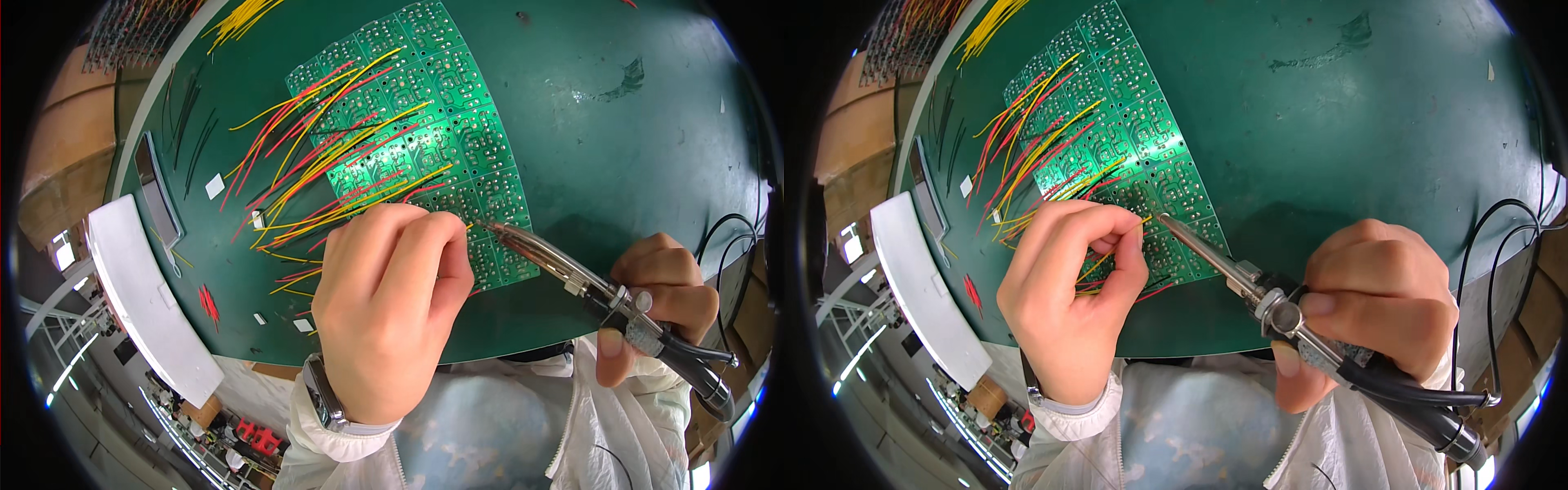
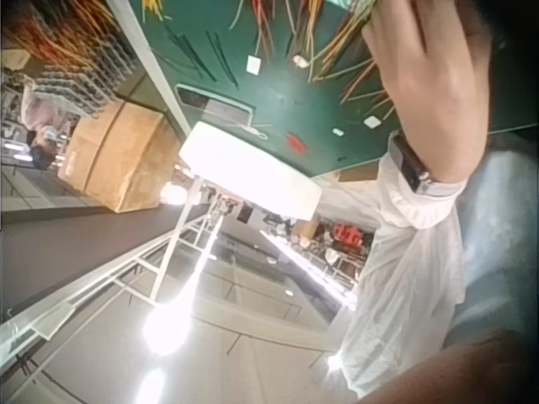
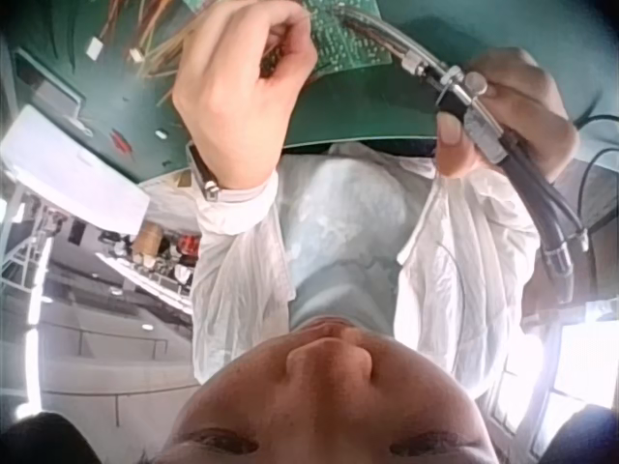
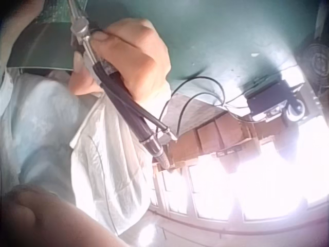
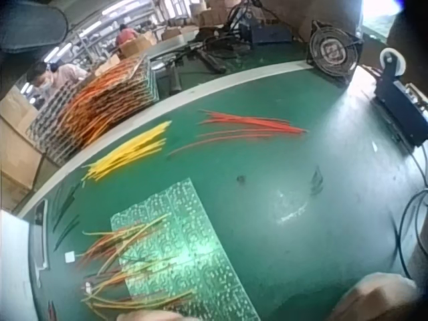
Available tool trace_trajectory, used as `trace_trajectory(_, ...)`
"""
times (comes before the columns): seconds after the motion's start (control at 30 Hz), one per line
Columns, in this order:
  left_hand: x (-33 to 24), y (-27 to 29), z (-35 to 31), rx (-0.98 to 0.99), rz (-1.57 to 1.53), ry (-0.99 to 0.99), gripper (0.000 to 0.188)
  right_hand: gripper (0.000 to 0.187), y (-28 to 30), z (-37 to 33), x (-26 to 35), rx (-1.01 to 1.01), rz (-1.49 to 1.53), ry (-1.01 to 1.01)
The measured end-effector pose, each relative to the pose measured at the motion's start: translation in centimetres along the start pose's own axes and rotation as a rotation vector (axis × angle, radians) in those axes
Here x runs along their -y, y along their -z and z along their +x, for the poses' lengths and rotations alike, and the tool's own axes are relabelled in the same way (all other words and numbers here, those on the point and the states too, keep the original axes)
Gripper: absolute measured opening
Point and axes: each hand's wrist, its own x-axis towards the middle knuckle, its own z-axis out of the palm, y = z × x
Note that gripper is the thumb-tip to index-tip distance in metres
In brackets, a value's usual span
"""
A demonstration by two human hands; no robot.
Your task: The person solders wires onto a circuit board using a soldering iron, repeatedly taking wires from the table and a box and attaching them to the board.
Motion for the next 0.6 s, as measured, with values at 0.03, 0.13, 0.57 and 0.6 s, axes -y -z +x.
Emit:
trace_trajectory(0.03, 0.00, 0.00, 0.02, 0.003, -0.001, 0.002, 0.023, 0.042, -0.07, 0.06, -0.03, 0.001, -0.004, 0.002)
trace_trajectory(0.13, -0.23, -0.13, 0.14, 0.001, -0.007, 0.008, 0.024, 0.042, 0.17, 0.15, -0.13, 0.012, 0.015, 0.042)
trace_trajectory(0.57, -0.09, -0.01, 0.17, 0.008, -0.023, 0.011, 0.023, 0.042, -0.32, 0.22, -0.42, -0.011, 0.009, 0.207)
trace_trajectory(0.6, -0.11, -0.02, 0.17, 0.007, -0.022, 0.018, 0.023, 0.042, -0.45, 0.18, -0.54, -0.023, 0.012, 0.215)
